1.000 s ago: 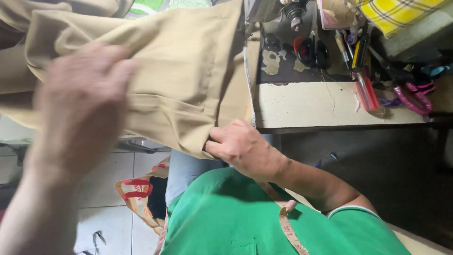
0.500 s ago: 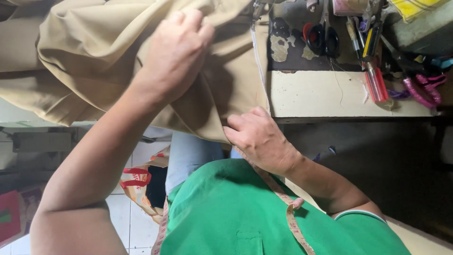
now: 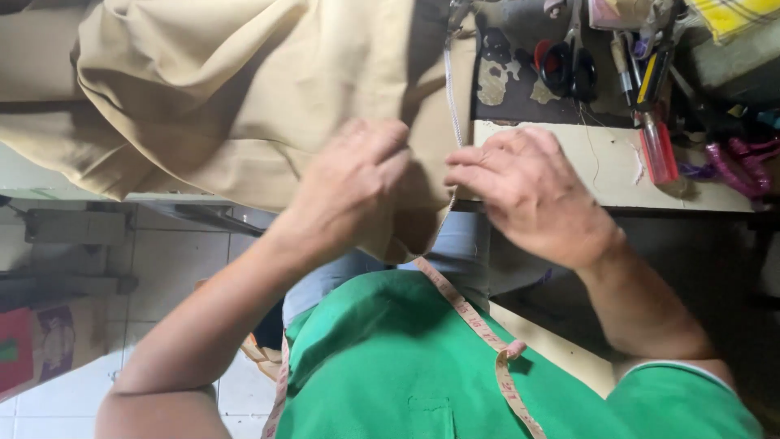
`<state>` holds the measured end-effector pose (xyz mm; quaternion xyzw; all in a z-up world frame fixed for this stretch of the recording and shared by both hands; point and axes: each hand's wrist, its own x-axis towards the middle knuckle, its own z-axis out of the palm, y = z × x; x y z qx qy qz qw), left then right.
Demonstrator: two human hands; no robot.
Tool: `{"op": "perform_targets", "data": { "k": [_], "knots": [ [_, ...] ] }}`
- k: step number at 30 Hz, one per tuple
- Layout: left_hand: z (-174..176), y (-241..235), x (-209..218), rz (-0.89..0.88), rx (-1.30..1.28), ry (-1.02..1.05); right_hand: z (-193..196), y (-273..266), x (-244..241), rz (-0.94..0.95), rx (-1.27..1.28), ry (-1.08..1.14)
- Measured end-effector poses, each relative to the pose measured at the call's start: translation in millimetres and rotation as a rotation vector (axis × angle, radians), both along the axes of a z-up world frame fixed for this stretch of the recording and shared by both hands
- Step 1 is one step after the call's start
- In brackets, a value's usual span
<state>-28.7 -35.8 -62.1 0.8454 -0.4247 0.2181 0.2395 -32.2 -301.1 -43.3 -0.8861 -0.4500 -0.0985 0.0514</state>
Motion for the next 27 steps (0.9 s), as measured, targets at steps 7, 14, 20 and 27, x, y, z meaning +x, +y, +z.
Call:
{"op": "perform_targets", "data": {
  "k": [7, 14, 20, 27],
  "knots": [
    [-12, -28, -28, 0.233, 0.046, -0.085, -17, -3, 43, 0.246, 0.151, -0.253],
    [-12, -34, -31, 0.310, -0.005, -0.155, -33, -12, 57, 0.383, 0.321, -0.112],
    [-21, -32, -34, 0.299, 0.036, -0.155, -32, -6, 61, 0.386, 0.338, -0.113],
    [-25, -29, -39, 0.330, 0.120, -0.154, -30, -3, 71, 0.434, 0.382, 0.120]
  ]
}}
